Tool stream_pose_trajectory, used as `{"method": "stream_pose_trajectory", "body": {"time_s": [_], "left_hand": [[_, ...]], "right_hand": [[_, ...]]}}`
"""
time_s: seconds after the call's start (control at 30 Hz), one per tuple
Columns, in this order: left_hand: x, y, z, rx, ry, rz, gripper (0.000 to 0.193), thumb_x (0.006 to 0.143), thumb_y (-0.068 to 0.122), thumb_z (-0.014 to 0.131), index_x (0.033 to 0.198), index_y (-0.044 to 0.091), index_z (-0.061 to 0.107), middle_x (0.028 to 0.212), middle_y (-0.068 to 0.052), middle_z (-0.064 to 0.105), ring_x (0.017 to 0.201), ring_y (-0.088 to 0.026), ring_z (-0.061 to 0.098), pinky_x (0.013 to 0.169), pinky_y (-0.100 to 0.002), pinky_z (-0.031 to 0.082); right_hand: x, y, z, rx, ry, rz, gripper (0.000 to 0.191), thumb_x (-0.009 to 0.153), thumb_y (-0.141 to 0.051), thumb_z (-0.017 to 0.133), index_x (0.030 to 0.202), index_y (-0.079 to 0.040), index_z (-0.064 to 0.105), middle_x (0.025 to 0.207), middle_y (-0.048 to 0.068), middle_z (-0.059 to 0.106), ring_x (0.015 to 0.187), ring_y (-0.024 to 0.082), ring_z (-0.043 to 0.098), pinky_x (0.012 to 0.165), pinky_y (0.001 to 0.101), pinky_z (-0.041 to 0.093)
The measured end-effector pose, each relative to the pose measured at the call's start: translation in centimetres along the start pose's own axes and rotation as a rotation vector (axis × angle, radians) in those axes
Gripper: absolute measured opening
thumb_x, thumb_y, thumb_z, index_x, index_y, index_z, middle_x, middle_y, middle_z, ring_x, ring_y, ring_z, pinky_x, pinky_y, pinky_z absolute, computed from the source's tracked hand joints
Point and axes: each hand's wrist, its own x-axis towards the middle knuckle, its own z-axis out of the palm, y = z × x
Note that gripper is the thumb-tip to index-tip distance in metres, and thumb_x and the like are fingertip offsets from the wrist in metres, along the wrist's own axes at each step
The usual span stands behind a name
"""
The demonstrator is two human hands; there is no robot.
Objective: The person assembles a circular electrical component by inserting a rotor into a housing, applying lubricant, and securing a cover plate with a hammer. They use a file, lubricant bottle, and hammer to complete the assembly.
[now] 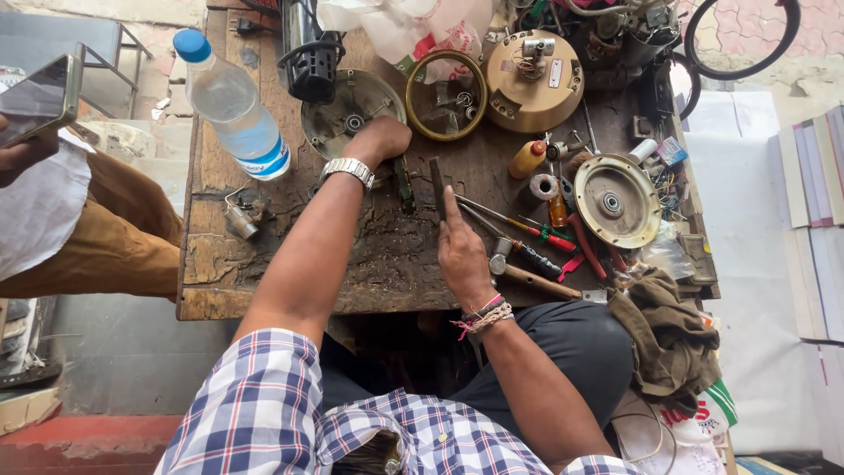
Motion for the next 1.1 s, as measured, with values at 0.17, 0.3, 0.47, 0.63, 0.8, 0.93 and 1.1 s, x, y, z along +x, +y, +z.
{"method": "stream_pose_trajectory", "body": {"time_s": [0.17,0.3,0.47,0.63,0.8,0.93,1.1], "left_hand": [[0.1,-0.5,-0.3,-0.028,0.003,-0.019,0.038,0.089,0.019,0.05,0.109,-0.005,0.073,0.126,-0.031,0.064,0.122,-0.043,0.061,0.104,-0.044,0.048],[0.6,-0.7,-0.7,0.057,-0.011,0.095,0.039,0.093,0.021,0.048,0.108,-0.005,0.073,0.126,-0.031,0.063,0.12,-0.044,0.061,0.104,-0.046,0.047],[0.6,-1.1,-0.8,-0.076,0.021,0.0,0.035,0.087,0.015,0.051,0.108,-0.008,0.068,0.121,-0.033,0.063,0.116,-0.043,0.063,0.1,-0.047,0.048],[0.7,-1.0,-0.2,-0.117,-0.038,-0.003,0.034,0.089,0.016,0.048,0.097,-0.007,0.072,0.11,-0.032,0.069,0.105,-0.046,0.071,0.09,-0.052,0.057],[-0.9,-0.6,2.0,-0.056,0.178,0.093,0.034,0.087,0.023,0.053,0.09,-0.004,0.074,0.104,-0.033,0.067,0.103,-0.047,0.065,0.094,-0.051,0.051],[-3.5,-0.9,4.4,0.056,0.331,0.204,0.038,0.093,0.027,0.051,0.093,-0.006,0.072,0.099,-0.033,0.069,0.098,-0.049,0.066,0.094,-0.055,0.05],[-6.0,-0.5,6.7,0.007,0.422,0.243,0.039,0.096,0.026,0.05,0.11,-0.005,0.068,0.097,-0.034,0.069,0.093,-0.052,0.065,0.088,-0.058,0.051]], "right_hand": [[0.3,0.5,1.9,-0.214,-0.16,0.012,0.078,0.099,0.0,0.054,0.166,-0.011,0.017,0.075,0.015,0.065,0.066,0.029,0.065,0.065,0.0451,0.055],[0.5,0.4,2.6,-0.024,0.063,-0.061,0.073,0.101,-0.002,0.055,0.165,-0.016,0.023,0.087,0.015,0.07,0.067,0.028,0.067,0.061,0.0401,0.057],[1.1,-1.4,1.8,-0.161,-0.014,-0.083,0.074,0.1,-0.009,0.06,0.163,-0.016,0.024,0.071,0.016,0.064,0.06,0.029,0.062,0.06,0.044,0.053],[3.6,-2.6,-3.9,0.193,-0.033,0.302,0.066,0.103,-0.007,0.05,0.163,-0.019,0.024,0.073,0.01,0.065,0.056,0.024,0.062,0.054,0.0405,0.053],[7.7,-0.5,-11.2,0.001,-0.036,-0.105,0.065,0.105,-0.007,0.054,0.163,-0.025,0.031,0.088,0.013,0.064,0.074,0.026,0.065,0.069,0.0436,0.054],[7.6,3.2,-11.6,-0.359,-0.288,-0.089,0.069,0.1,-0.007,0.054,0.161,-0.032,0.035,0.092,0.015,0.059,0.075,0.032,0.065,0.07,0.0463,0.054],[4.4,9.4,-7.6,-0.501,-0.354,-0.073,0.078,0.09,0.001,0.051,0.158,-0.035,0.041,0.096,0.015,0.058,0.085,0.033,0.065,0.073,0.0447,0.055]]}}
